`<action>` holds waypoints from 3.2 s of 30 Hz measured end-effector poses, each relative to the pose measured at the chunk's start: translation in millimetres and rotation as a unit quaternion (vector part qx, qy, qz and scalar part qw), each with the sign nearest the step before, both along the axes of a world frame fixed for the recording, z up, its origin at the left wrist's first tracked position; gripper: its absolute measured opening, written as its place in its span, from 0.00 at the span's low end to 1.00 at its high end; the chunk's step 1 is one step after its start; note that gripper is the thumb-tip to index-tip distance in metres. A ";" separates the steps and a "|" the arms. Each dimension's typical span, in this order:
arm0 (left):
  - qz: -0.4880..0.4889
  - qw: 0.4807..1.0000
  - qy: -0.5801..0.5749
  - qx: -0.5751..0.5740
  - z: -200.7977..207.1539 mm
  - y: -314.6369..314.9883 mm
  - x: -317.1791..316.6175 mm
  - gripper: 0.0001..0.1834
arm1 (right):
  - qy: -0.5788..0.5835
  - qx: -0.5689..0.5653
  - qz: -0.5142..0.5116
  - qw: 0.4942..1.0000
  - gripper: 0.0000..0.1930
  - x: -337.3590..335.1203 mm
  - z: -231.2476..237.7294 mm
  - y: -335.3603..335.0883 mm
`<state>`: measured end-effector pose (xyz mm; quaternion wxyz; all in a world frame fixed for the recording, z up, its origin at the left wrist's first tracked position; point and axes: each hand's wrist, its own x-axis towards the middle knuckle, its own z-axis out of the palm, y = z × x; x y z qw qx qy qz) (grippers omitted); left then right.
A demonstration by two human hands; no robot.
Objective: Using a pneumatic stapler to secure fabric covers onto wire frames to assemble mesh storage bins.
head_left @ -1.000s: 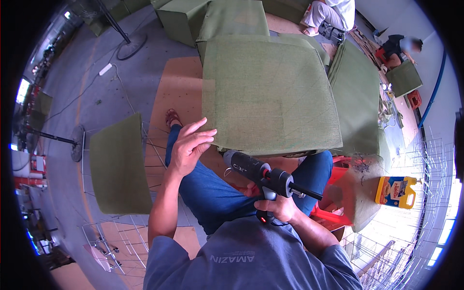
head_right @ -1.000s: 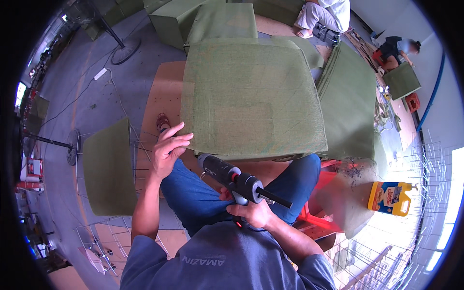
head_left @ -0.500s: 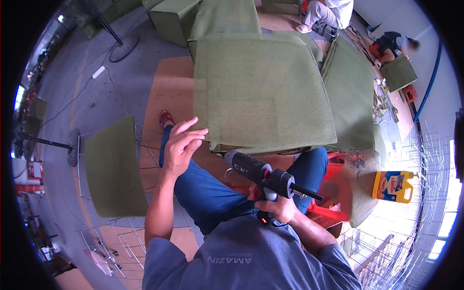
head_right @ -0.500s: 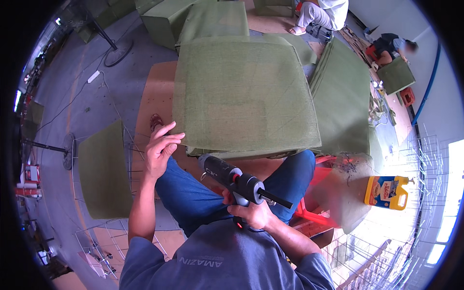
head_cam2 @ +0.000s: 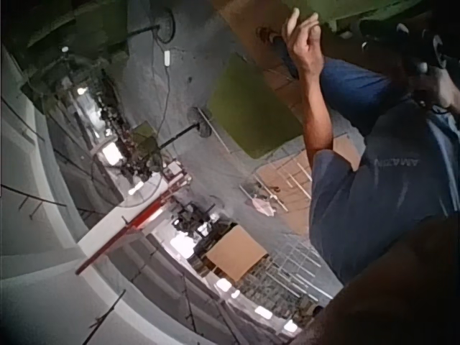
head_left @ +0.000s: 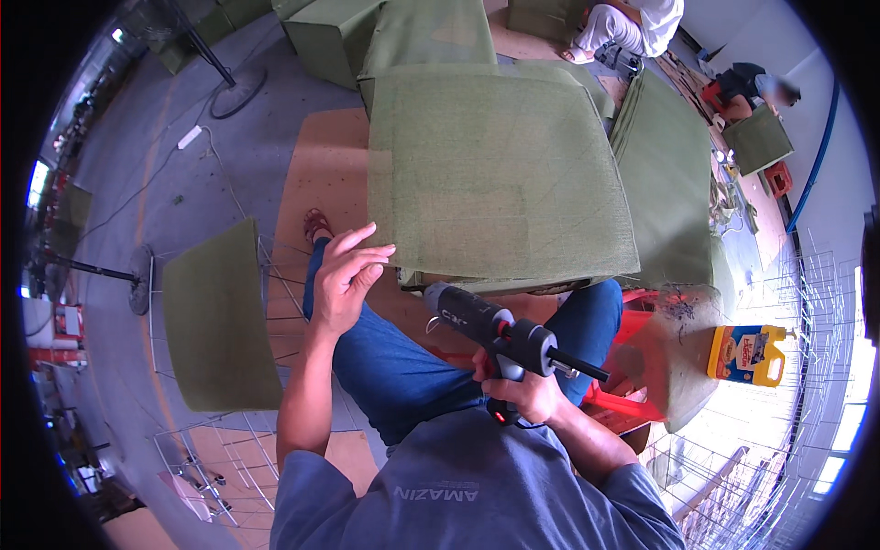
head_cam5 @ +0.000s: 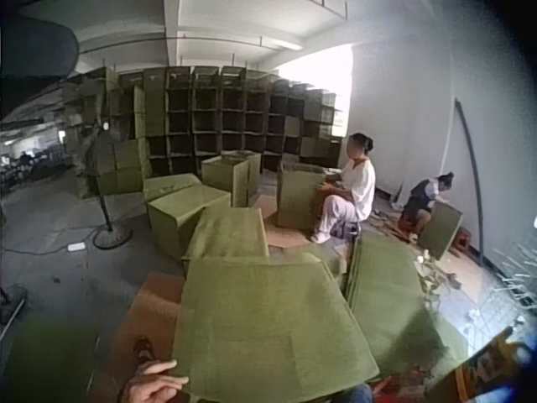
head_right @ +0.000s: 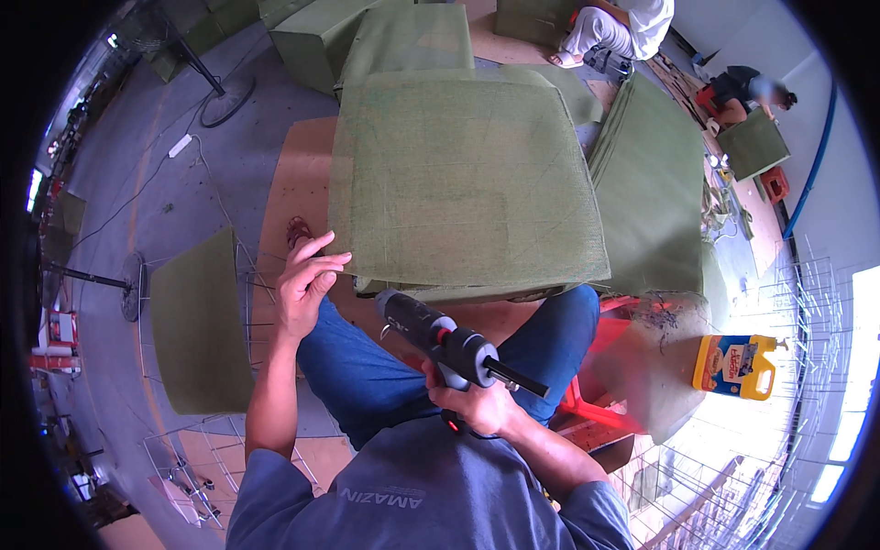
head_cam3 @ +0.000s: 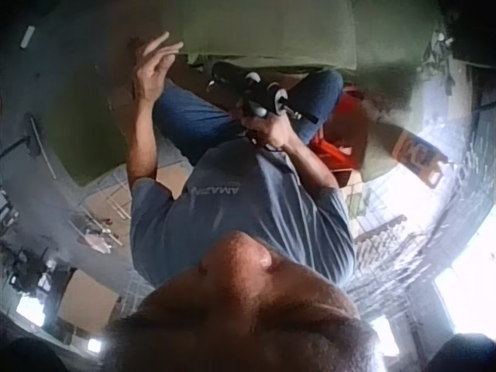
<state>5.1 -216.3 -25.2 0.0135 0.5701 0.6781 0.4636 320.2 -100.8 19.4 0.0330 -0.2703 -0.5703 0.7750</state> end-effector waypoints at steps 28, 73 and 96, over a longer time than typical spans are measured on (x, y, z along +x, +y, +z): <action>0.022 0.997 -0.068 -0.021 1.4 0.2 7.9 0.16 | -0.122 0.103 -0.150 0.976 0.20 75.5 15.8 28.1; 0.095 0.986 -0.120 -0.067 -2.1 5.1 7.2 0.19 | -0.063 0.058 -0.309 0.947 0.19 135.6 13.0 56.2; 0.122 0.972 -0.191 -0.064 2.0 10.6 2.2 0.19 | 0.005 0.067 -0.382 0.922 0.26 161.1 1.3 74.0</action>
